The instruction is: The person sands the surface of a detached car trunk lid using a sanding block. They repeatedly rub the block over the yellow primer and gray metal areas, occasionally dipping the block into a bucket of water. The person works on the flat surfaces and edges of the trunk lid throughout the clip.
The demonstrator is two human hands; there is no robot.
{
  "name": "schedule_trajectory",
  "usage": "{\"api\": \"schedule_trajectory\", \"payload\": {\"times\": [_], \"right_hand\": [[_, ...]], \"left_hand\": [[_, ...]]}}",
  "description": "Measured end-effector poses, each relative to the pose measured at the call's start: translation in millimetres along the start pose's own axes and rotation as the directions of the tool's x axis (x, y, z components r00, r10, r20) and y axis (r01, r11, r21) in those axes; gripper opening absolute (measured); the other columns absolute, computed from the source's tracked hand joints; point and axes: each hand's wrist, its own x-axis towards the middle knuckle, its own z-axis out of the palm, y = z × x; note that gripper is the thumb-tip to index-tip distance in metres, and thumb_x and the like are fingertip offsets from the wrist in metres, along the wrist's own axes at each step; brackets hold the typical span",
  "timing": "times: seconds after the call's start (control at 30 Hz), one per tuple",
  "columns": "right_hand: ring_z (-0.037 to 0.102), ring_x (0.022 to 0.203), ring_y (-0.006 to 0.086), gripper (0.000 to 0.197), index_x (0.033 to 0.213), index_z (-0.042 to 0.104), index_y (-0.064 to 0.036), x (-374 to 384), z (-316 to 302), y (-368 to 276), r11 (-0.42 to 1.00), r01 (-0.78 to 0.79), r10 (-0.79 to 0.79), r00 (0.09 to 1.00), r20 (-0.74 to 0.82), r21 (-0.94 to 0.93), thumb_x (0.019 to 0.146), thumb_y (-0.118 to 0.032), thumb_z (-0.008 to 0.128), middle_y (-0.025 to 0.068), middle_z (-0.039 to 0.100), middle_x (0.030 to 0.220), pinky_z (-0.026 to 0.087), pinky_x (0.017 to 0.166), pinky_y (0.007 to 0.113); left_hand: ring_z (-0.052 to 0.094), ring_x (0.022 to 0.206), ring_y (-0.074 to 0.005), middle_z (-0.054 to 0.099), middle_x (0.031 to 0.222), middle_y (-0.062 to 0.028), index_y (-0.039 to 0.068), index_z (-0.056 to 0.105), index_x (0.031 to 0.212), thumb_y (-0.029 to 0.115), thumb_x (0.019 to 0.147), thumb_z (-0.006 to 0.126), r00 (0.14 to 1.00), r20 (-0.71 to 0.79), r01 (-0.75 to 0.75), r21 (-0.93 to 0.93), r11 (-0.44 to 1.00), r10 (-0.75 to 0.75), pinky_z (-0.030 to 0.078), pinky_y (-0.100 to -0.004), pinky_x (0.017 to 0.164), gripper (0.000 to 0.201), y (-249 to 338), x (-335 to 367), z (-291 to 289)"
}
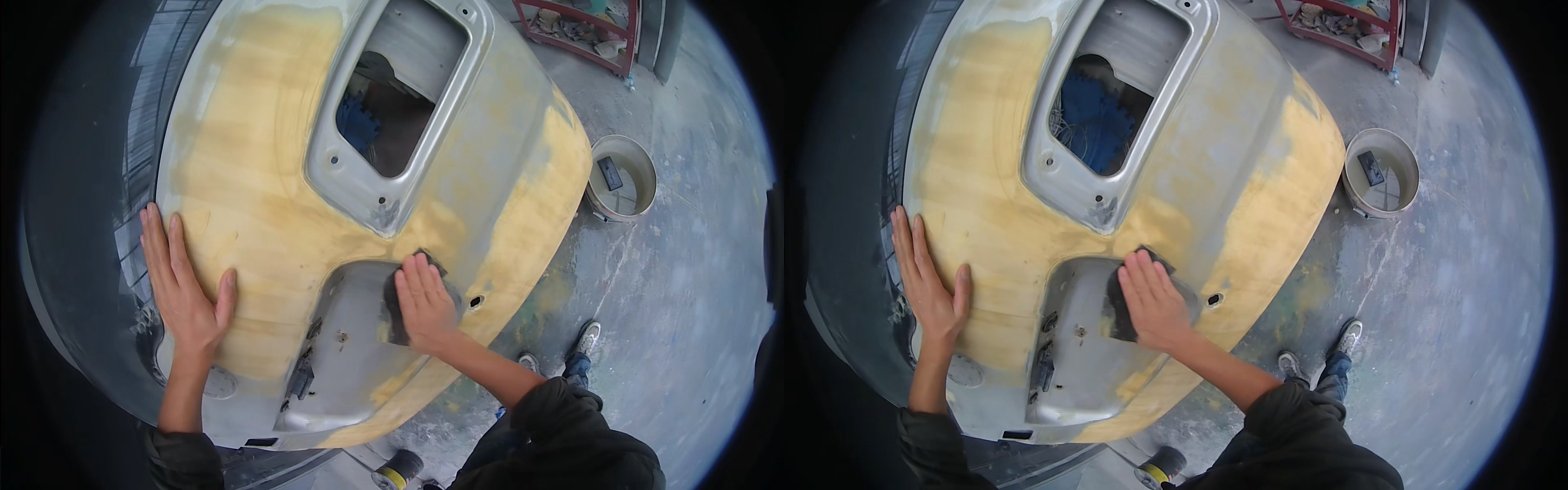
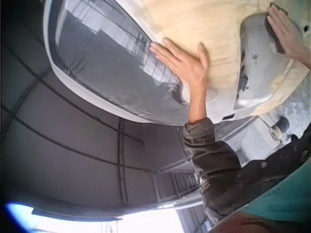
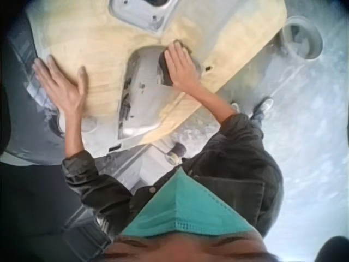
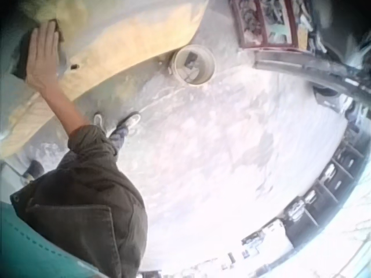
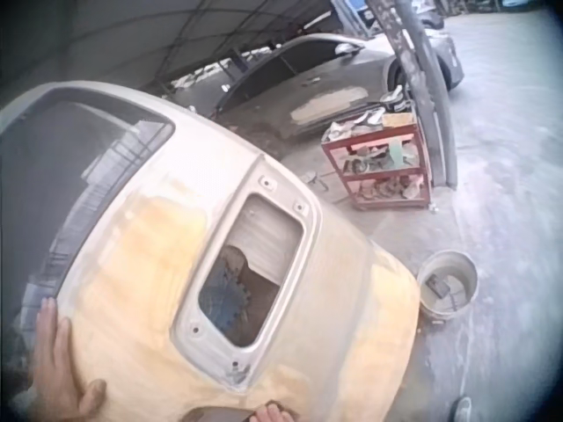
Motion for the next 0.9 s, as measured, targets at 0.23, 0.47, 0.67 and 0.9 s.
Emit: {"api": "schedule_trajectory", "payload": {"times": [0.23, 0.47, 0.67, 0.9], "right_hand": [[0.038, 0.153, 0.0504, 0.068, 0.151, 0.046, 0.0129, 11.9, -20.6, 4.0, 0.991, 0.032, -0.025, 0.998, -0.062, 0.126, 0.093, -0.022, 0.054, 0.0362, 0.04, 0.161, 0.032, 0.125, 0.057], [0.027, 0.157, 0.0505, 0.102, 0.156, 0.038, 0.0104, 51.1, -40.1, -21.2, 0.978, -0.039, 0.035, 0.999, 0.022, 0.204, 0.071, -0.024, 0.083, 0.0353, 0.03, 0.166, 0.024, 0.128, 0.059], [0.022, 0.159, 0.0485, 0.109, 0.161, 0.031, 0.0057, 95.2, -41.8, -23.6, 0.938, 0.039, -0.034, 0.999, -0.019, 0.345, 0.069, -0.021, 0.084, 0.0313, 0.023, 0.17, 0.023, 0.128, 0.06], [0.06, 0.137, 0.0371, 0.072, 0.146, 0.055, 0.0036, 9.5, -99.2, 39.4, 0.953, -0.11, 0.127, 0.991, -0.041, 0.283, 0.075, 0.008, 0.06, 0.0215, 0.061, 0.148, 0.046, 0.116, 0.046]], "left_hand": [[0.026, 0.159, -0.0473, 0.028, 0.171, -0.0278, -0.001, 0.034, 0.163, 0.033, 0.095, 0.066, 1.0, -0.02, -0.007, -0.002, 1.0, 0.007, 0.023, -0.0583, 0.128, 0.083, -0.4, -1.2, 2.0], [0.025, 0.159, -0.0464, 0.028, 0.171, -0.0267, 0.0, 0.034, 0.163, 0.031, 0.093, 0.068, 0.999, -0.031, -0.015, -0.003, 1.0, 0.015, 0.022, -0.0579, 0.129, 0.084, -0.7, -0.7, 1.2], [0.026, 0.159, -0.0466, 0.028, 0.171, -0.0265, 0.0, 0.034, 0.163, 0.03, 0.093, 0.068, 1.0, -0.026, -0.009, 0.007, 1.0, 0.01, 0.022, -0.0578, 0.129, 0.084, 2.5, -0.1, 5.1], [0.026, 0.16, -0.0438, 0.029, 0.171, -0.0254, 0.0, 0.035, 0.163, 0.034, 0.097, 0.064, 0.999, -0.045, -0.012, 0.0, 1.0, 0.012, 0.021, -0.0563, 0.129, 0.08, -1.9, -0.9, 5.4]]}}
